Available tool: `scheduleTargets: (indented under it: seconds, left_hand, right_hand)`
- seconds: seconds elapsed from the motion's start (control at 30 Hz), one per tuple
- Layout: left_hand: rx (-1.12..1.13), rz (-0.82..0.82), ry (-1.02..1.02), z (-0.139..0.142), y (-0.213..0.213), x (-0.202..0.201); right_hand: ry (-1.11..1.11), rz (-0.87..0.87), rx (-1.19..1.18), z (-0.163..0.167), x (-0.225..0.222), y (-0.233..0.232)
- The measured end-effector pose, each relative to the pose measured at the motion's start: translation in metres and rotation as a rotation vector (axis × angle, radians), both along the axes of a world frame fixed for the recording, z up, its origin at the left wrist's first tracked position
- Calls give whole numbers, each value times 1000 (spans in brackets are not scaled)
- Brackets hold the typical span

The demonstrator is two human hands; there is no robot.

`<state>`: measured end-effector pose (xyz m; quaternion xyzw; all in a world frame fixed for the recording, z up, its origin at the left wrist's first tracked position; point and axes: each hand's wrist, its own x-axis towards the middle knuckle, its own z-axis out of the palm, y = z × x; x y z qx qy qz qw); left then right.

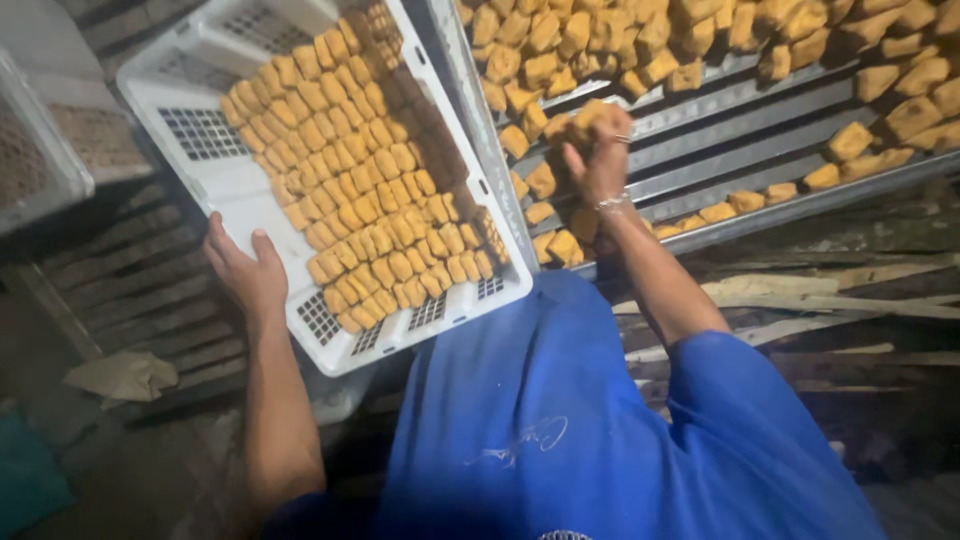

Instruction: The person picks up pieces of tofu from metal drying racks and arranges them in neat rows inside a white plastic crate, occasionally steadying the crate with one hand while placing pieces with the other. The crate gradually fills with orderly rows of tofu as loose pieces are cleared from the racks.

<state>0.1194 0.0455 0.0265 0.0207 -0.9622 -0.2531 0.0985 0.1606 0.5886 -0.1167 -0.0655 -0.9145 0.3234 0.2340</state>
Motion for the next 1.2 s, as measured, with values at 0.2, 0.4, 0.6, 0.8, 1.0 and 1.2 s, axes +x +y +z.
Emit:
scheduleTargets:
  seconds: [0.2, 0.4, 0.6, 0.8, 1.0, 1.2]
  left_hand:
    - [-3, 61, -46, 5, 4, 1]
    - [8, 71, -46, 10, 9, -2]
    - [0, 118, -102, 10, 9, 0]
    - [12, 44, 17, 9, 10, -4]
    - [-10, 194, -209, 23, 20, -1]
    - [31, 263, -265, 24, 27, -4]
  right_hand:
    - [-24, 153, -104, -3, -14, -22]
    - [47, 255, -157, 13, 24, -16]
    - [-189, 366, 1, -2, 39, -37]
    - [-245, 273, -49, 12, 22, -19]
    - [-86, 232, -281, 20, -40, -28]
    - [-250, 252, 2, 12, -58, -21]
